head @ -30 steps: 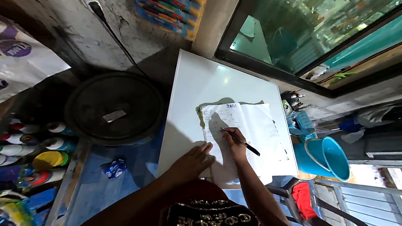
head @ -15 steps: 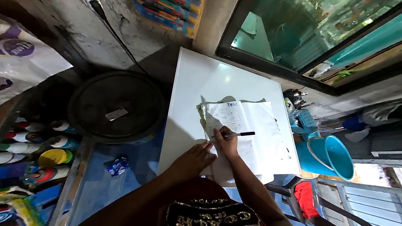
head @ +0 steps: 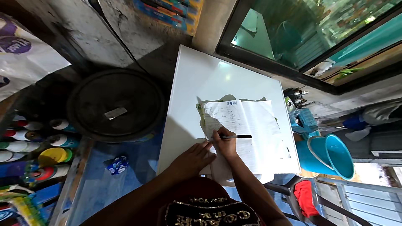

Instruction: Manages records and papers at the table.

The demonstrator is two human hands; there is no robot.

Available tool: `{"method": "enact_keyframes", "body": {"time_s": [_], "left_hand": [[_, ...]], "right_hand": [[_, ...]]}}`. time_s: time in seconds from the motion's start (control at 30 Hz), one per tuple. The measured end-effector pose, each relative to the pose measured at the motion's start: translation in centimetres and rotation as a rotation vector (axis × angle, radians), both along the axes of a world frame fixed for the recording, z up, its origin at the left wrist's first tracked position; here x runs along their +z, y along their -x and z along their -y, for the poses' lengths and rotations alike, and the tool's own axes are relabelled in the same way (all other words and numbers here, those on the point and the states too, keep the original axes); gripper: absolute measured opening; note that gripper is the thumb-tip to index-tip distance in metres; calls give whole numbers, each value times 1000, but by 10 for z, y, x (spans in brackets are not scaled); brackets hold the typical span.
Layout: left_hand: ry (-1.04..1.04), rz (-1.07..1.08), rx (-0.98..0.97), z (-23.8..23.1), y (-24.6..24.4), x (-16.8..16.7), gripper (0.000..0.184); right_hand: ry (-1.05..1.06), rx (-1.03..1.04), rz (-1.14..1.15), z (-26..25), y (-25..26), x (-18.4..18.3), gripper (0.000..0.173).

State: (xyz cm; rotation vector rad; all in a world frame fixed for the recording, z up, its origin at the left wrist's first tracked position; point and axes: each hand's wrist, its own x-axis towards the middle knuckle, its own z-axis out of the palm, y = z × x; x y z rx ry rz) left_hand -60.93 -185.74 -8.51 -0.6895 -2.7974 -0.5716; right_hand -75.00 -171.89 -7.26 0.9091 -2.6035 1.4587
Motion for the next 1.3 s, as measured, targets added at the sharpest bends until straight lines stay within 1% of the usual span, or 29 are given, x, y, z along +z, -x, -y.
{"method": "enact_keyframes", "body": {"time_s": [0.27,0.33,0.4,0.53,0.63,0.7,0.77,0.87,0.97,1.17,1.3], "left_hand": [[8,-17,-6,1,0,1,59],[6,-19,-7,1,1,1,56],[-39,9,-3,0,1,2,55],[-54,22,0,0,1,2,51],[-45,-6,1,0,0,0,54],[-41,-22,0,0,1,-1,54],[-29,-28,2,0,1,-2,51],[-27,-38,-1,0,1,-4,54],[-14,-63,1,0,1,-7,45],[-9,-60,-3,0,1,-7,47],[-13,-68,1,0,1,-8,43]], "right_hand": [[18,-7,-25,0,-1,0,24],[14,-8,-23,-1,0,0,24],[-22,-19,-5,0,0,2,23],[-4,-26,-55,0,1,-2,23],[-2,-22,13,-1,1,2,24],[28,-30,26,-1,1,1,24],[42,-23,-16,0,1,-1,23],[94,-43,5,-4,2,3,23],[156,-83,66,-11,8,8,25],[100,-77,132,-13,8,0,23],[22,-67,34,-14,9,-5,23]]}}
